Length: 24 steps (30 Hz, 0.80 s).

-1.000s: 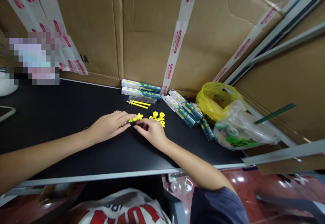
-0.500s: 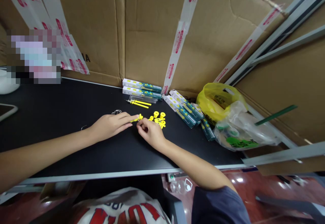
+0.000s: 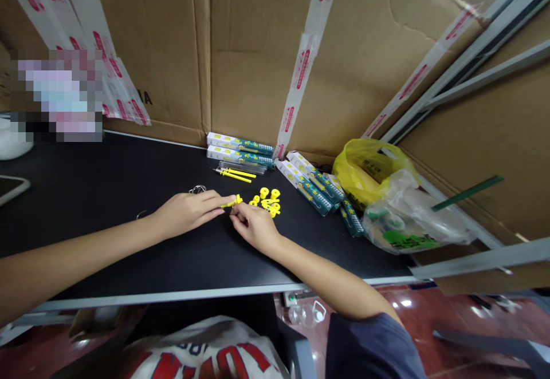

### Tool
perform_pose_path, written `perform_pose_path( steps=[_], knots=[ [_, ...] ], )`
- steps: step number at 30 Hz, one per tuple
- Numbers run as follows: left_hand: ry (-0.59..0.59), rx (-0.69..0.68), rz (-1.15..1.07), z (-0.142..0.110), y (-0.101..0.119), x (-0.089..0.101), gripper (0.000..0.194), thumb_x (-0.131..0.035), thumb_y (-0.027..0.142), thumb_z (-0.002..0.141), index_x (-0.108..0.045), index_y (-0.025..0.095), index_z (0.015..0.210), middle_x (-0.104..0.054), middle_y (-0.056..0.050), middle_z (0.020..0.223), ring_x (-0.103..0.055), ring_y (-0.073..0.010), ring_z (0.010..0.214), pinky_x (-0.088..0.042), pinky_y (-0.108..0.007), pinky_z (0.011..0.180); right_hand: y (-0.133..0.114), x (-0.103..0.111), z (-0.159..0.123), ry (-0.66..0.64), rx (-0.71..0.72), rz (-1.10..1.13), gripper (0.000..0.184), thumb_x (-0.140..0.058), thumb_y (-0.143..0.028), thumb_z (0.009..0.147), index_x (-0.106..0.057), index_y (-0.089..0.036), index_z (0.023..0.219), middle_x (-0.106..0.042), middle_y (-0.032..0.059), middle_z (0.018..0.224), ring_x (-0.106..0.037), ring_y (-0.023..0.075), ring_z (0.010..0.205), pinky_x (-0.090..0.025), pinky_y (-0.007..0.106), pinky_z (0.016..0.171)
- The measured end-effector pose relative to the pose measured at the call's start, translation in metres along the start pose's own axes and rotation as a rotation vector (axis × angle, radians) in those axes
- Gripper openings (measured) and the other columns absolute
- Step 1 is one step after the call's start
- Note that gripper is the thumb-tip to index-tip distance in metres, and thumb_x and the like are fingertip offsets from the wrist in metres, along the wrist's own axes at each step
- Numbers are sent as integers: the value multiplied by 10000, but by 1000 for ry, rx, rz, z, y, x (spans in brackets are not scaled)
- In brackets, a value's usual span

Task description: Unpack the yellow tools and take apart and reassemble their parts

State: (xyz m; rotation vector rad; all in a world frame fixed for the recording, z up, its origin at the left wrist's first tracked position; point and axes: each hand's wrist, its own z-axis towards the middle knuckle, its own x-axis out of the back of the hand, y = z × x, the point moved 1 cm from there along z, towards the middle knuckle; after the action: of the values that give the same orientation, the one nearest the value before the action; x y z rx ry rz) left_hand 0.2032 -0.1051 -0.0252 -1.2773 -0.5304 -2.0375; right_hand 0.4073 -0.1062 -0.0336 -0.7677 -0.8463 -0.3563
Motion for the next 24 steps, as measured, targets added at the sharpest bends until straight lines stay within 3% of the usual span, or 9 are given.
perform_pose_path(
  steps=[7, 11, 14, 18, 24],
  knots=[
    [88, 34, -141, 0, -5, 3, 393, -391, 353, 982, -455, 255, 1357, -661, -30, 1077, -665, -131, 846, -516, -205, 692, -9, 14, 2, 13, -54, 62, 150, -502, -332, 914, -557, -198, 875, -575, 1, 711, -501, 115, 602, -398, 241, 605],
    [101, 39, -303, 1, -5, 6, 398, -361, 367, 985, -426, 248, 1360, -623, -34, 1214, -638, -154, 1010, -518, -251, 820, -4, 16, 4, 70, -141, 254, 119, -478, -316, 922, -470, -202, 888, -516, -19, 726, -471, 101, 595, -373, 228, 564],
    [53, 14, -381, 0, -2, 8, 394, -365, 353, 979, -410, 253, 1358, -604, -26, 1251, -614, -155, 1071, -505, -257, 861, -1, 11, 6, 17, -140, 472, 148, -511, -317, 906, -438, -207, 972, -502, -24, 750, -495, 102, 630, -397, 227, 581],
    [24, 9, -434, 1, 1, 9, 371, -382, 329, 967, -416, 231, 1323, -602, -36, 1235, -625, -151, 1030, -500, -254, 851, -5, 4, 9, -50, -197, 726, 219, -508, -385, 907, -400, -218, 996, -521, -40, 699, -518, 100, 588, -432, 231, 567],
    [-34, 52, -418, 1, 4, 10, 345, -403, 274, 926, -401, 199, 1263, -662, -46, 1046, -673, -167, 811, -508, -259, 685, -13, 1, 8, -14, -239, 781, 240, -504, -425, 908, -402, -213, 957, -450, -90, 546, -426, 77, 459, -347, 199, 466]
  ],
)
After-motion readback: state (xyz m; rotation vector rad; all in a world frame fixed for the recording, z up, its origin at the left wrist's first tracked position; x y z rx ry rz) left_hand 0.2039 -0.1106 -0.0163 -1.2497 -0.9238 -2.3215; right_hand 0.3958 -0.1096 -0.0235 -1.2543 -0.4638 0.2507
